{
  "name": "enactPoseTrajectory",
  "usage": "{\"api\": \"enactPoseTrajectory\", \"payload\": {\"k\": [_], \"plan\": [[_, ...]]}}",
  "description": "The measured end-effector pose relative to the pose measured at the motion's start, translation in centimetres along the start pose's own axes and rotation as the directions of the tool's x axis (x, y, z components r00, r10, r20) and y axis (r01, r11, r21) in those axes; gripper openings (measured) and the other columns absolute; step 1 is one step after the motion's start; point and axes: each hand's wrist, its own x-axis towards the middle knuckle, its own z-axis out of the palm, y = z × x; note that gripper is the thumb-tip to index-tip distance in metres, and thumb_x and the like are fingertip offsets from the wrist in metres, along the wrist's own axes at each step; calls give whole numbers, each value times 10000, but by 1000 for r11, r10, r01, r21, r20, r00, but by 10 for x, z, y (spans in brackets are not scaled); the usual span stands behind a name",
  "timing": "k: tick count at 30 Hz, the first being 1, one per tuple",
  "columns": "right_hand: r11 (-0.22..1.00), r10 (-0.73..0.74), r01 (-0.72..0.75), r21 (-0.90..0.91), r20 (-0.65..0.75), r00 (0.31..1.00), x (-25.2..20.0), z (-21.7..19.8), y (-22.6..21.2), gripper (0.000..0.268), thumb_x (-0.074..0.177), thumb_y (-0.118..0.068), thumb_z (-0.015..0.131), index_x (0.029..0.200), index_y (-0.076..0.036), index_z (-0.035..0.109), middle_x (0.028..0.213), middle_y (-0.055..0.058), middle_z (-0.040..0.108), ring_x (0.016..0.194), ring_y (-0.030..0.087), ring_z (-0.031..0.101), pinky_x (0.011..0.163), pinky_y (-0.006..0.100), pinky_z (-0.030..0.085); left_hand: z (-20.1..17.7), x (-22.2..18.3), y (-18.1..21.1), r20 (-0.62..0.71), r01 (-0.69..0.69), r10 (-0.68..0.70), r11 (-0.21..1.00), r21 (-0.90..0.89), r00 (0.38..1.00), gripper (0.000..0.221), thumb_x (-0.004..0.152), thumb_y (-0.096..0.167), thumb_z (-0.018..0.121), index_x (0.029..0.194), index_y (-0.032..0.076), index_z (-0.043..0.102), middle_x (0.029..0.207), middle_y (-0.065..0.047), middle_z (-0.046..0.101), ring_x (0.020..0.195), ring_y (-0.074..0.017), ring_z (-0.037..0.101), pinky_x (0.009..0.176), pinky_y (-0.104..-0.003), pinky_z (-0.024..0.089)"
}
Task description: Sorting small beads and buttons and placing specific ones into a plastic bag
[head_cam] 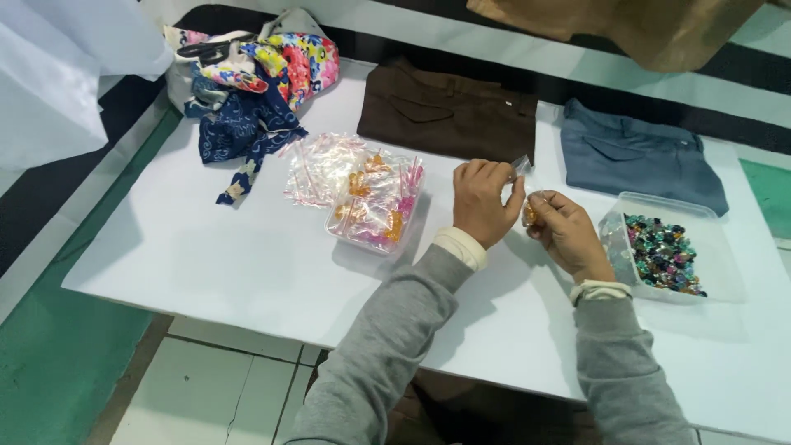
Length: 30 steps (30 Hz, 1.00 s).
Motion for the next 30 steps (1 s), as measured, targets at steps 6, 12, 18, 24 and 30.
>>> {"api": "enactPoseTrajectory", "payload": {"k": [6,12,18,24,30], "plan": [[996,-84,83,32,59,995,-5,65,-15,316,990,-133,724,1210,59,603,878,92,522,739,163,591,562,260,493,-73,14,-8,-94,68,-53,984,164,994,111,822,246,715,856,231,610,768,46,635,895,-223,635,901,-432,451],[974,-198,213,-76,166,966,13,157,-22,323,926,-82,777,1175,50,622,760,127,641,631,175,679,457,221,493,-156,26,-61,-104,219,-194,902,373,976,122,771,250,749,790,203,638,756,1,634,884,-307,623,840,-480,443],[825,-254,284,-489,127,959,46,193,21,332,830,-181,825,1127,-87,708,697,-11,627,600,98,645,547,240,477,-179,19,-115,38,477,-541,770,423,840,159,759,296,720,760,142,682,906,-63,646,1108,-334,574,994,-532,400],[581,-462,431,-691,156,873,8,198,-14,418,816,-304,821,1124,-58,681,814,104,603,807,319,705,726,449,554,-186,24,-106,136,546,-654,713,440,744,260,680,318,764,816,106,699,861,-131,663,1016,-418,632,888,-607,470],[333,-456,652,-681,489,744,-11,198,-34,448,1076,-298,446,1429,-53,574,1436,241,551,1403,487,434,1110,616,334,-197,43,-81,303,509,-646,750,423,700,602,947,346,578,1432,-7,532,1302,-302,643,1233,-532,576,1020,-667,417]]}}
